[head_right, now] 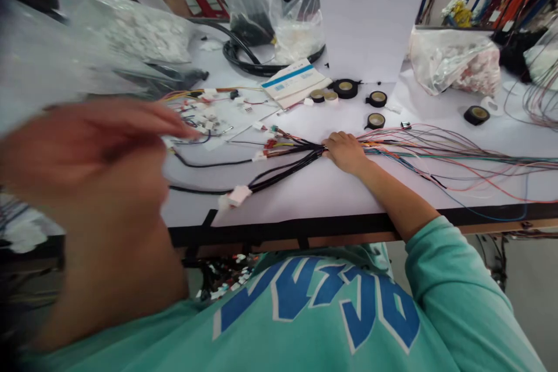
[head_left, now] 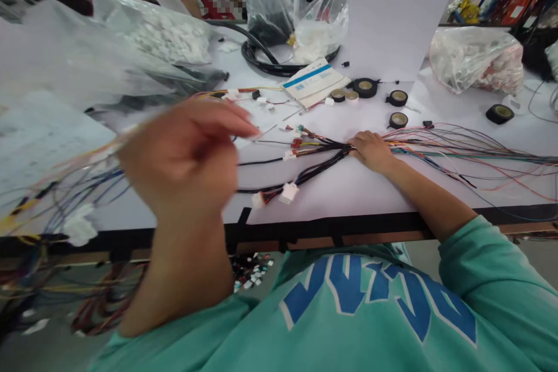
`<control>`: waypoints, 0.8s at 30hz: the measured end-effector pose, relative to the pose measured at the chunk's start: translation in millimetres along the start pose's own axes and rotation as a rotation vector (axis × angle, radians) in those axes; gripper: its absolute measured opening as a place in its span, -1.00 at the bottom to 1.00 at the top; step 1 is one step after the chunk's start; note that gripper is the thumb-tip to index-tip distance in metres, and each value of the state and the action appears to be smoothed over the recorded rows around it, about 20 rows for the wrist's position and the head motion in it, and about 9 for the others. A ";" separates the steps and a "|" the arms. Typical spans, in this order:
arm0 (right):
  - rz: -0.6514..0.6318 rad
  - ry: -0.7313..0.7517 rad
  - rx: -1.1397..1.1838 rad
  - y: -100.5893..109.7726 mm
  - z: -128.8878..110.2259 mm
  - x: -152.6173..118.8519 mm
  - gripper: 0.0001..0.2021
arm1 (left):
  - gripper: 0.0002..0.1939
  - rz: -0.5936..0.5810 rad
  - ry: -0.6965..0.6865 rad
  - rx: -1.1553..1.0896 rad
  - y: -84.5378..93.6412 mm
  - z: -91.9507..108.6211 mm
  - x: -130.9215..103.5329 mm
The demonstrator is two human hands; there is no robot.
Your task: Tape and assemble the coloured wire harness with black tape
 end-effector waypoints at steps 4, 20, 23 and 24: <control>-0.052 0.008 0.004 4.9 1.6 -0.5 -0.66 | -0.63 -0.862 -0.379 -0.062 -64.5 45.5 -58.9; -0.089 -0.066 0.799 31.5 8.0 -19.0 -0.57 | -0.58 -0.818 -0.445 0.587 -127.8 53.7 -22.5; -0.071 -0.087 0.925 40.8 21.5 -27.6 -0.59 | -0.62 -1.038 -0.370 0.597 -140.5 40.7 -20.2; -0.035 -0.089 0.915 45.9 27.4 -29.8 -0.64 | -0.62 -1.092 -0.339 0.591 -142.2 36.2 -18.2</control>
Point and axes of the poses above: each hand's wrist, its own x-axis towards the middle knuckle, its own y-axis out of the back of the hand, z = x × y, the point moved 5 cm from there along x, towards the middle knuckle, and after that the axes turned 6 degrees about x, right-handed, at the moved point
